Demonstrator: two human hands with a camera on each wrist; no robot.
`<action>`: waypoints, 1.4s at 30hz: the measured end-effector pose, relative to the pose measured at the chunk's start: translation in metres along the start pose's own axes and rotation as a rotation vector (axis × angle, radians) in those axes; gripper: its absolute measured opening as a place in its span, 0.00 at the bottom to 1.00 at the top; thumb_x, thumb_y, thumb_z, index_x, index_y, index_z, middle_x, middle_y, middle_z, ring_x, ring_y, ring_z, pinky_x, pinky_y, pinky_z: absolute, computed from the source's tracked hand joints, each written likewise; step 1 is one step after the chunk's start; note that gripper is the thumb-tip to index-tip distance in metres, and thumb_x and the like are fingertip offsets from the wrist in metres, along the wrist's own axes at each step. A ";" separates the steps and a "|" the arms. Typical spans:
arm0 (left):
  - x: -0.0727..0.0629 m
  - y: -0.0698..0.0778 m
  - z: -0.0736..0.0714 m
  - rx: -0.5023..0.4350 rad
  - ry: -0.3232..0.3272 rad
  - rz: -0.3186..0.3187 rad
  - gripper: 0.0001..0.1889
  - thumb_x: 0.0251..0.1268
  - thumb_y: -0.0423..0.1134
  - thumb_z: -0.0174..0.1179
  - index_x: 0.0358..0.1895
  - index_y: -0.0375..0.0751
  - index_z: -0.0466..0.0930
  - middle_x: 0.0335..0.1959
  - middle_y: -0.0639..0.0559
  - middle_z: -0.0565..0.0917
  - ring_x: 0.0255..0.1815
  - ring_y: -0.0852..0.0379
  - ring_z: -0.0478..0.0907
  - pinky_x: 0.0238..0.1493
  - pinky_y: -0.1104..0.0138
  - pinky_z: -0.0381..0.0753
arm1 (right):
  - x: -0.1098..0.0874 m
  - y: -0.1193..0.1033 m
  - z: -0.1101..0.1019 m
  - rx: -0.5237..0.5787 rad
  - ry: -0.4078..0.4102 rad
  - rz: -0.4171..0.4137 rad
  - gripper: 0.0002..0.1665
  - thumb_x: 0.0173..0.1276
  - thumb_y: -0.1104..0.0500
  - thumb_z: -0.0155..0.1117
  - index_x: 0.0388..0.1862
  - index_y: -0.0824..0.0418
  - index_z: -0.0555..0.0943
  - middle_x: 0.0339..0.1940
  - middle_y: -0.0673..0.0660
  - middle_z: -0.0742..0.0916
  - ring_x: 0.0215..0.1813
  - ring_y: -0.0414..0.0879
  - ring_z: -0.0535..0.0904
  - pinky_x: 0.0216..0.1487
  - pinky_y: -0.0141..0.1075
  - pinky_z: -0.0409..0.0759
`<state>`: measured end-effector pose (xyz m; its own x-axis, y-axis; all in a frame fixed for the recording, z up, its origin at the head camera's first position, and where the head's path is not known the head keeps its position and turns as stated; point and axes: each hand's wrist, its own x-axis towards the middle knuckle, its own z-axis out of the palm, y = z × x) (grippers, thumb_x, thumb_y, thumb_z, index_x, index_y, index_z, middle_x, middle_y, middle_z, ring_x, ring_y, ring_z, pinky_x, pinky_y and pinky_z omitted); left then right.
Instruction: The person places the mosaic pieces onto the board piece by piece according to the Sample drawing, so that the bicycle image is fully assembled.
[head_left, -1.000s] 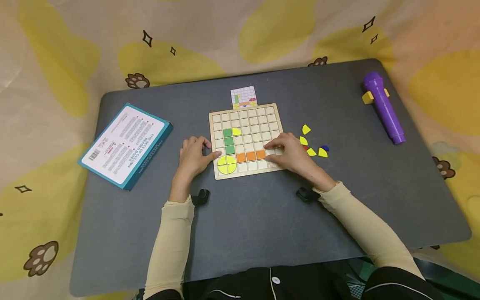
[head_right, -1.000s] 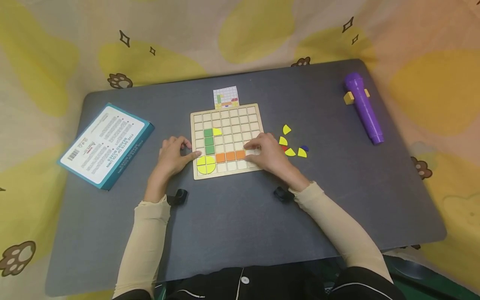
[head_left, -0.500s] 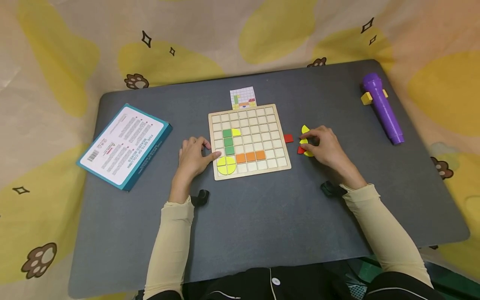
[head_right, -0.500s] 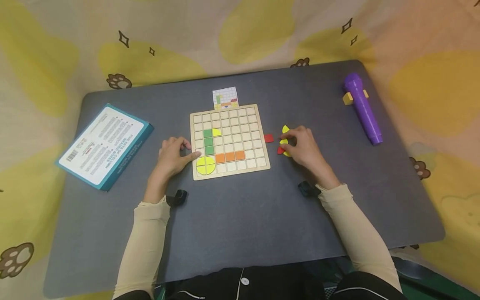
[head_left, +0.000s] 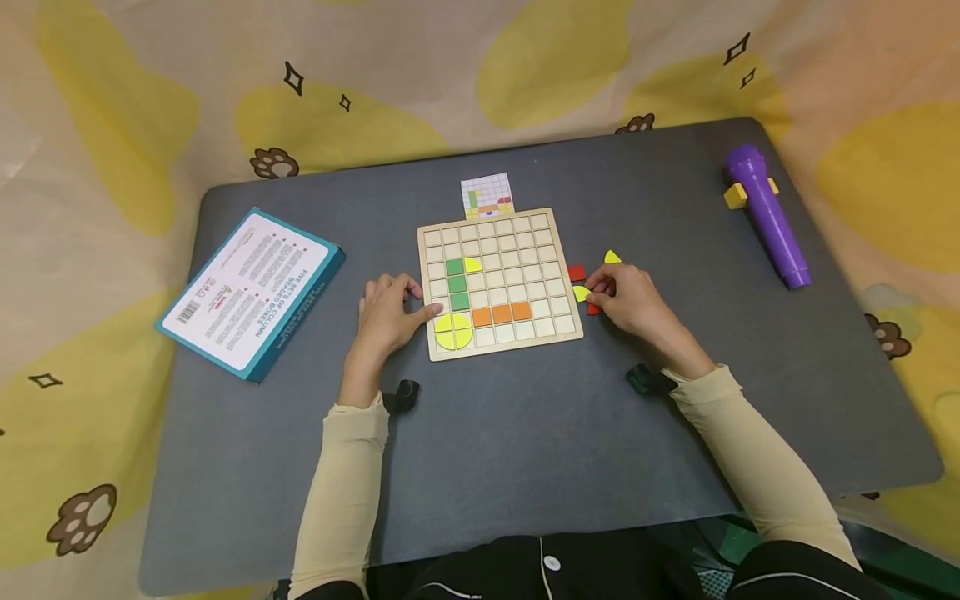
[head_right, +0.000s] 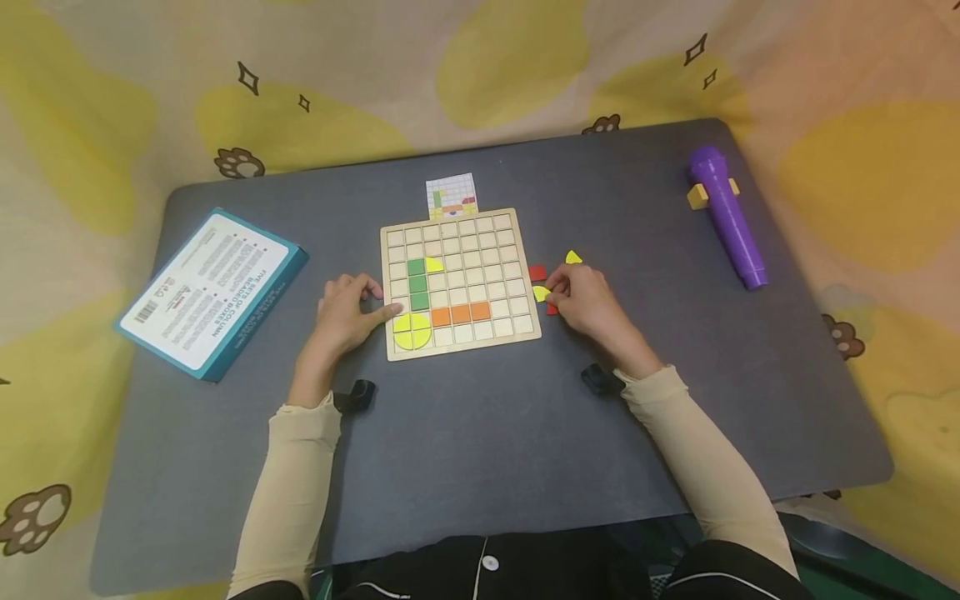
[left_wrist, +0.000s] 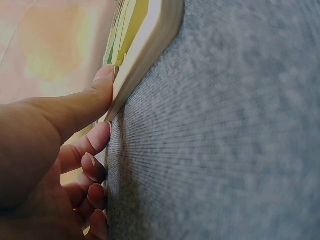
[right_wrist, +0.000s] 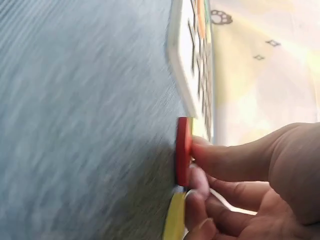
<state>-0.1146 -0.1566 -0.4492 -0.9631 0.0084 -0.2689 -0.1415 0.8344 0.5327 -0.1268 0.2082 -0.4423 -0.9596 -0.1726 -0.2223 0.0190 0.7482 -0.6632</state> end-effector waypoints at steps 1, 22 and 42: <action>0.000 0.000 0.000 0.000 0.000 0.000 0.22 0.71 0.55 0.70 0.48 0.41 0.75 0.47 0.42 0.69 0.55 0.42 0.61 0.54 0.52 0.57 | 0.000 -0.002 0.001 -0.012 -0.011 -0.001 0.08 0.75 0.65 0.69 0.48 0.68 0.84 0.43 0.65 0.86 0.45 0.57 0.81 0.49 0.44 0.74; 0.000 -0.001 0.000 0.001 -0.003 0.002 0.22 0.71 0.54 0.70 0.48 0.41 0.75 0.47 0.42 0.69 0.55 0.42 0.61 0.54 0.52 0.57 | 0.004 -0.030 0.037 0.055 0.029 -0.295 0.03 0.66 0.66 0.77 0.38 0.62 0.91 0.35 0.59 0.90 0.39 0.52 0.76 0.44 0.40 0.71; 0.001 0.000 -0.001 -0.002 -0.009 0.009 0.22 0.71 0.54 0.70 0.49 0.41 0.75 0.48 0.41 0.69 0.56 0.41 0.61 0.55 0.51 0.57 | -0.010 0.000 0.005 -0.026 0.027 -0.105 0.25 0.64 0.56 0.82 0.55 0.65 0.84 0.53 0.65 0.82 0.58 0.60 0.70 0.59 0.51 0.67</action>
<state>-0.1158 -0.1573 -0.4485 -0.9624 0.0209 -0.2709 -0.1330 0.8332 0.5368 -0.1157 0.2062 -0.4436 -0.9632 -0.2335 -0.1328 -0.0889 0.7437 -0.6626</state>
